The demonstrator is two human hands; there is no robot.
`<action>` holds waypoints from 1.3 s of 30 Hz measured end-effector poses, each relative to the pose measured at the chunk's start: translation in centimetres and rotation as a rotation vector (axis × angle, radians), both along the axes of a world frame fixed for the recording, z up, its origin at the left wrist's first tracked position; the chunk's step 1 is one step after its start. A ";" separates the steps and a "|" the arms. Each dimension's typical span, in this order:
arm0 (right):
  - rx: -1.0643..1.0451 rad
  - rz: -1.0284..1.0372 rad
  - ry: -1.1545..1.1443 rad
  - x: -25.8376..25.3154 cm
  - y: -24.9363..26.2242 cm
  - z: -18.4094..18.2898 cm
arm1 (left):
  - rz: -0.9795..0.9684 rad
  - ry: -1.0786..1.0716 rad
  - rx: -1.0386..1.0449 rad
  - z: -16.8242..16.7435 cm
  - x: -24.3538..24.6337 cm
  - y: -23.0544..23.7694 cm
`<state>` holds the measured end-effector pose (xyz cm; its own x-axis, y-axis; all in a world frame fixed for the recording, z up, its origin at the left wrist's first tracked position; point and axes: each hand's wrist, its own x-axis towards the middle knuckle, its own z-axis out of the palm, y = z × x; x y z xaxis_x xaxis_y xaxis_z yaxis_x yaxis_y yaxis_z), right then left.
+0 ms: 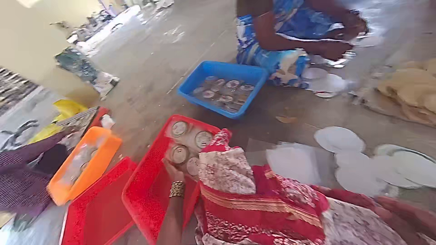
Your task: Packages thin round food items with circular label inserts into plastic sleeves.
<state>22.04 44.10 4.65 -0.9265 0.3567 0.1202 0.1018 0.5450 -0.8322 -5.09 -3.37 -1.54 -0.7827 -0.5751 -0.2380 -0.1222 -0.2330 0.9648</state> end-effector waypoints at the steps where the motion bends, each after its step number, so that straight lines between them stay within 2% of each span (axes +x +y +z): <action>1: 0.014 -0.018 0.005 -0.1 -0.1 0.0 | -0.021 0.000 -0.035 -0.2 0.3 -0.1; 4: 0.168 -0.099 0.069 -2.0 -0.2 -1.8 | -0.014 0.056 -0.138 0.7 0.7 0.4; 5: 0.208 -0.098 0.033 -3.0 0.0 -2.6 | 0.038 0.092 -0.151 1.5 0.3 1.0; 7: 0.171 -0.037 -0.189 -5.4 0.4 -3.4 | 0.067 0.189 -0.212 4.4 0.0 3.6; 10: 0.134 0.040 -0.540 -10.6 0.0 -5.8 | -0.087 0.398 -0.288 8.9 -0.2 9.3; 13: 0.247 0.055 -0.691 -14.1 -2.2 -9.2 | -0.299 0.536 -0.198 13.2 0.0 16.8; 15: 0.326 0.041 -0.694 -14.9 -3.3 -10.4 | -0.470 0.587 -0.174 14.7 0.6 21.3; 17: 0.340 0.018 -0.628 -14.6 -3.1 -11.1 | -0.615 0.610 -0.139 14.1 1.1 25.5; 20: 0.222 -0.063 -0.483 -13.3 -1.7 -11.0 | -0.875 0.580 -0.147 10.6 1.7 30.2; 23: 0.093 -0.200 -0.250 -11.3 -1.1 -9.5 | -1.208 0.320 -0.372 6.6 2.5 32.3; 25: 0.136 -0.266 -0.030 -10.2 -1.6 -8.6 | -1.366 0.163 -0.469 4.5 3.1 32.9; 27: 0.218 -0.291 0.148 -9.6 -2.3 -8.0 | -1.441 0.110 -0.462 3.9 3.7 33.2; 30: 0.281 -0.265 0.284 -9.2 -2.3 -7.4 | -1.413 0.129 -0.280 3.9 4.1 33.6; 32: 0.129 -0.185 0.233 -8.4 -2.2 -6.5 | -1.382 0.188 -0.184 3.7 4.5 33.3; 34: -0.222 -0.138 0.140 -8.1 -2.1 -5.0 | -1.379 0.309 -0.127 3.6 4.4 33.1; 36: -0.488 -0.190 0.127 -8.2 -1.9 -3.6 | -1.422 0.443 -0.073 3.6 4.3 33.3; 39: -0.684 -0.281 0.156 -8.6 -1.2 -1.7 | -1.537 0.578 0.013 3.6 4.6 33.7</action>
<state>13.41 42.93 2.97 -0.7802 0.6189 -0.0905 0.0137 -0.1277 -0.9917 -0.51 30.29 2.06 -0.5646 0.7788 0.2733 0.1220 -0.2488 0.9608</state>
